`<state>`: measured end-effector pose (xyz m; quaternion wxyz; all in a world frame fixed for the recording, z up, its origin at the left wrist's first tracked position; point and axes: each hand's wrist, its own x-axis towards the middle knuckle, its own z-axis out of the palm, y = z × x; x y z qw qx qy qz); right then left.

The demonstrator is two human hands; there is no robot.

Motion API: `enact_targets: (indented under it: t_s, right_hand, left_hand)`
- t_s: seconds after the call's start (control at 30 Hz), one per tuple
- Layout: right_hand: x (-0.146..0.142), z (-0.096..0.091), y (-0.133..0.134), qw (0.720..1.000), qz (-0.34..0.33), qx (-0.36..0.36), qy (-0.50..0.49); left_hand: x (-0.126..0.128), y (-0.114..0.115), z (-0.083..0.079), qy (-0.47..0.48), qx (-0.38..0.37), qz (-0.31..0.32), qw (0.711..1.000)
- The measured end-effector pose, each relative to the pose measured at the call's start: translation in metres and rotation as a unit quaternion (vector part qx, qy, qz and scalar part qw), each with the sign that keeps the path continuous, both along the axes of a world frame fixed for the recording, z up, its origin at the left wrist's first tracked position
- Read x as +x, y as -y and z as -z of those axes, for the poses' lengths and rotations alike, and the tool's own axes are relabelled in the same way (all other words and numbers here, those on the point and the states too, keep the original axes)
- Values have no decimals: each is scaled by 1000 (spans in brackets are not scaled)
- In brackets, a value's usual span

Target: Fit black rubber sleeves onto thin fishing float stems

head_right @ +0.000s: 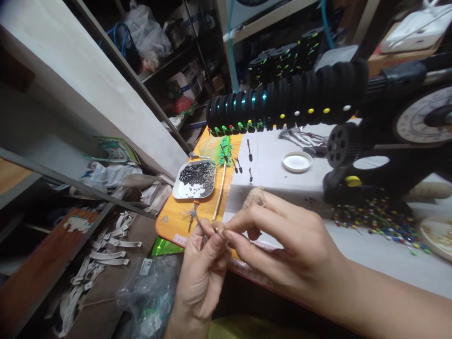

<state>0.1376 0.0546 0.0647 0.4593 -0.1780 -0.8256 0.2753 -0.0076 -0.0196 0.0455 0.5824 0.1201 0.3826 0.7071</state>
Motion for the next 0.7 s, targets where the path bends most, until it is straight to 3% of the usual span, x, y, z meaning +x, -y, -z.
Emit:
enact_targets:
  t_s: [0.37, 0.7]
  right_hand:
    - [0, -3, -1, 1000, -9, 14, 4]
    - [-1, 8, -2, 1000, -5, 27, 6]
  left_hand:
    - [3, 4, -2, -22, -11, 3, 1000]
    - [0, 1, -3, -18, -6, 0, 1000]
